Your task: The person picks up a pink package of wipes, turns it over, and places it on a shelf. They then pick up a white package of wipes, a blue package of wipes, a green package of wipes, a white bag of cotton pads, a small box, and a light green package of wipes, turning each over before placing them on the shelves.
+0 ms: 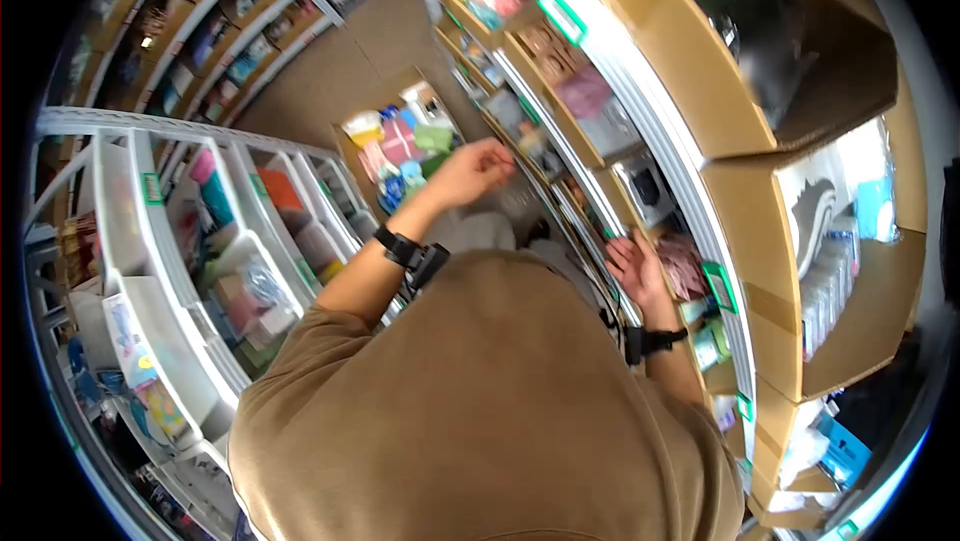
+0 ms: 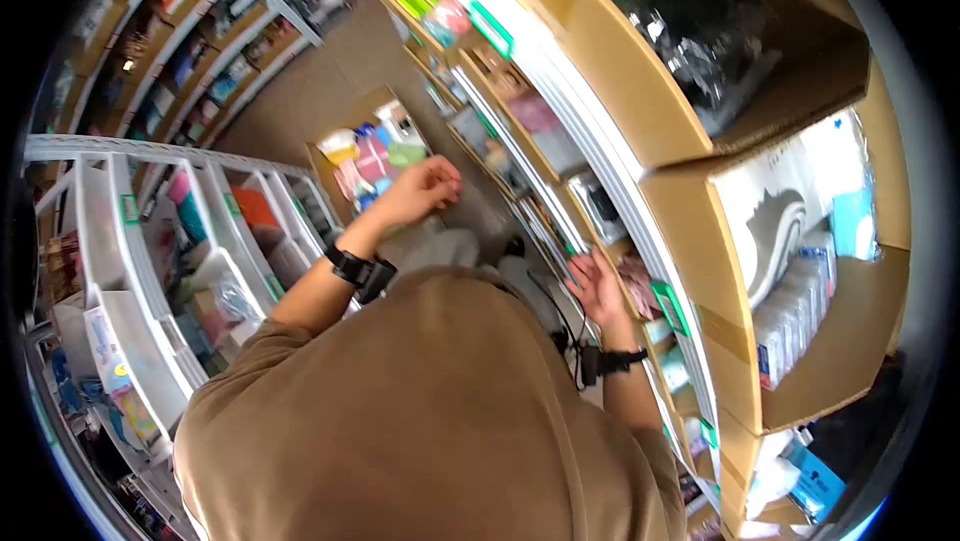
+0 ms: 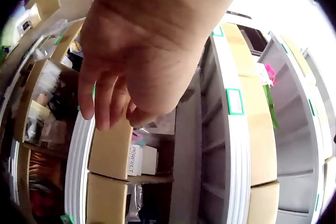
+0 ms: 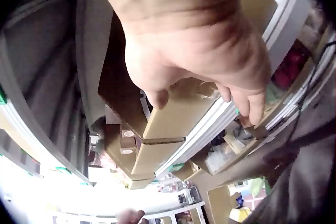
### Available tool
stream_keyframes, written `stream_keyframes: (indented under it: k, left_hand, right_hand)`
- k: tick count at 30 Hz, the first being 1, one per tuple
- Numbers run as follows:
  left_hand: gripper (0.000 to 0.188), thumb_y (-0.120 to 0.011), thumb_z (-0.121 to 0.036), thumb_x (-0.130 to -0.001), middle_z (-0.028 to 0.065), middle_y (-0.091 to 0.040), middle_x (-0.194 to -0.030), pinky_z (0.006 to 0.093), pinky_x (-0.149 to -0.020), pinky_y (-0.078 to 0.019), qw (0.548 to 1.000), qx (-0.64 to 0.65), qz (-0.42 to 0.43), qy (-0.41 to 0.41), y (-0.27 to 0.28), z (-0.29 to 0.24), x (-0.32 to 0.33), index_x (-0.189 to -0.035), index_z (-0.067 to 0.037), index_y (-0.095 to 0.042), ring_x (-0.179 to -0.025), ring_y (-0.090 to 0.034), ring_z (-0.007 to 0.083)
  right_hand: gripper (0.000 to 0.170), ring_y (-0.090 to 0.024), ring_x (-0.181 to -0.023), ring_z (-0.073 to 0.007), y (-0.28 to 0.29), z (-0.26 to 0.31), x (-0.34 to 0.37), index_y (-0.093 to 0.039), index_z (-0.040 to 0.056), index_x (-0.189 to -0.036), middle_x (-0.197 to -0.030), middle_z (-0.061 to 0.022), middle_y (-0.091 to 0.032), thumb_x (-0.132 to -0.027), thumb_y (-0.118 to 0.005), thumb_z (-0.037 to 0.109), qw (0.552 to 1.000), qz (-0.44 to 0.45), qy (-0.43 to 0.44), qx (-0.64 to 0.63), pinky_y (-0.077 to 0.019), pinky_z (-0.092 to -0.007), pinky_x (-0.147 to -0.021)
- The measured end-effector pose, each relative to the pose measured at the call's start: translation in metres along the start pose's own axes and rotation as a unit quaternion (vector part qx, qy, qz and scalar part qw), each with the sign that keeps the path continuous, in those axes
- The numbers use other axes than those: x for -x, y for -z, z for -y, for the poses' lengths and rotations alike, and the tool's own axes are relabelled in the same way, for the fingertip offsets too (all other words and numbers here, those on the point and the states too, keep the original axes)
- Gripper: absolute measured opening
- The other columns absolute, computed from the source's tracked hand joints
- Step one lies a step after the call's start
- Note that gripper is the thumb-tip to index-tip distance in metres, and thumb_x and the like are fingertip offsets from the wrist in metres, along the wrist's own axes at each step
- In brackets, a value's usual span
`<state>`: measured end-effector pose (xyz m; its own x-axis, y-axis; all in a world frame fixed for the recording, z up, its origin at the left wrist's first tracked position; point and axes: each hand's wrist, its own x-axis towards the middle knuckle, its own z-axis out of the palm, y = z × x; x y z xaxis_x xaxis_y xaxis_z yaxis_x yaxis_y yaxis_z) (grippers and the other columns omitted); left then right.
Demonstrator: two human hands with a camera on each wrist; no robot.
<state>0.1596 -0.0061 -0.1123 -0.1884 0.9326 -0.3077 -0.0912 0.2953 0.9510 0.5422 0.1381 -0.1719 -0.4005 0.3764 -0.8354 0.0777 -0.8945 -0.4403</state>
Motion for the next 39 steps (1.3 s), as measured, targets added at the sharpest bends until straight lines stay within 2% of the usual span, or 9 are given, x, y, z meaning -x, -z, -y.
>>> stream_keyframes:
  k: [5, 13, 15, 16, 21, 25, 32, 37, 39]
  left_hand:
    - [0.012, -0.058, -0.010, -0.095, 0.0036, -0.065, -0.097, 0.0244, -0.069, -0.0500, 0.998, -0.036, -0.014, 0.053, -0.020, 0.025, 0.002, -0.104, -0.003, -0.056, -0.083, -0.062, 0.0100]
    - [0.012, -0.057, -0.007, -0.095, 0.0039, -0.064, -0.098, 0.0258, -0.072, -0.0500, 0.997, -0.030, 0.025, 0.063, -0.009, 0.053, -0.010, -0.105, -0.002, -0.056, -0.085, -0.062, 0.0113]
    - [0.012, -0.058, -0.007, -0.095, 0.0037, -0.064, -0.097, 0.0249, -0.072, -0.0492, 0.993, -0.093, 0.036, 0.055, 0.001, 0.052, -0.010, -0.104, -0.002, -0.056, -0.084, -0.061, 0.0108]
    - [0.015, -0.062, -0.014, -0.091, 0.0041, -0.065, -0.081, 0.0257, -0.065, -0.0473, 0.996, -0.085, 0.017, 0.015, 0.005, 0.055, -0.009, -0.099, -0.002, -0.058, -0.072, -0.060, 0.0099]
    - [0.015, -0.062, -0.013, -0.091, 0.0039, -0.065, -0.084, 0.0260, -0.066, -0.0478, 0.995, -0.088, 0.031, 0.021, 0.042, 0.052, 0.001, -0.099, -0.001, -0.058, -0.074, -0.061, 0.0105]
    - [0.013, -0.056, -0.009, -0.095, 0.0060, -0.066, -0.101, 0.0257, -0.073, -0.0484, 0.990, -0.107, 0.070, 0.051, 0.068, 0.054, 0.007, -0.106, -0.003, -0.054, -0.084, -0.063, 0.0120]
    - [0.014, -0.057, -0.014, -0.096, 0.0043, -0.066, -0.098, 0.0246, -0.071, -0.0482, 0.994, -0.055, 0.057, 0.072, 0.095, 0.048, 0.009, -0.107, -0.005, -0.056, -0.084, -0.063, 0.0107]
    - [0.020, -0.062, -0.015, -0.092, 0.0023, -0.065, -0.097, 0.0255, -0.076, -0.0497, 0.982, -0.074, 0.156, 0.077, 0.041, 0.067, -0.032, -0.110, -0.005, -0.060, -0.087, -0.062, 0.0116]
    - [0.037, -0.064, -0.013, -0.089, 0.0088, -0.064, -0.113, 0.0316, -0.085, -0.0504, 0.963, -0.149, 0.222, -0.029, -0.003, 0.078, -0.050, -0.123, -0.003, -0.055, -0.098, -0.062, 0.0192]
  right_hand:
    - [0.051, -0.040, -0.134, -0.0252, -0.002, 0.007, 0.013, -0.049, 0.0064, -0.131, -0.139, -0.0091, -0.048, -0.092, -0.060, 0.038, 0.998, 0.028, -0.003, 0.062, -0.0313, -0.0449, -0.108]
    - [0.045, -0.051, -0.124, -0.0236, 0.015, -0.012, 0.006, -0.052, 0.0047, -0.128, -0.127, -0.0121, -0.058, -0.094, -0.057, 0.033, 0.989, -0.053, -0.038, 0.133, -0.0395, -0.0407, -0.103]
    - [0.060, -0.053, -0.120, -0.0274, 0.006, -0.021, 0.004, -0.046, -0.0023, -0.132, -0.127, -0.0183, -0.056, -0.095, -0.055, 0.045, 0.985, -0.133, -0.033, 0.101, -0.0424, -0.0417, -0.102]
    - [0.063, -0.053, -0.119, -0.0273, 0.008, -0.028, -0.001, -0.045, -0.0032, -0.133, -0.128, -0.0185, -0.055, -0.096, -0.054, 0.047, 0.987, -0.143, -0.018, 0.072, -0.0424, -0.0419, -0.102]
    - [0.066, -0.050, -0.124, -0.0284, -0.006, -0.057, -0.018, -0.038, -0.0088, -0.134, -0.135, -0.0210, -0.049, -0.099, -0.047, 0.047, 0.982, -0.175, 0.053, -0.055, -0.0421, -0.0392, -0.103]
    - [0.054, -0.051, -0.123, -0.0273, -0.022, -0.072, -0.029, -0.035, -0.0020, -0.139, -0.137, -0.0189, -0.048, -0.102, -0.043, 0.037, 0.958, -0.225, 0.142, -0.104, -0.0431, -0.0397, -0.102]
    - [0.040, -0.058, -0.118, -0.0255, -0.037, -0.073, -0.053, -0.041, 0.0044, -0.131, -0.130, -0.0167, -0.055, -0.107, -0.023, 0.031, 0.931, -0.235, 0.173, -0.219, -0.0482, -0.0377, -0.096]
    - [0.042, -0.057, -0.119, -0.0269, -0.035, -0.079, -0.052, -0.036, 0.0031, -0.133, -0.131, -0.0180, -0.054, -0.107, -0.021, 0.031, 0.941, -0.198, 0.177, -0.210, -0.0501, -0.0375, -0.095]
    - [0.041, -0.057, -0.118, -0.0265, -0.032, -0.079, -0.048, -0.038, 0.0027, -0.132, -0.130, -0.0178, -0.055, -0.106, -0.023, 0.031, 0.943, -0.206, 0.171, -0.199, -0.0500, -0.0373, -0.094]
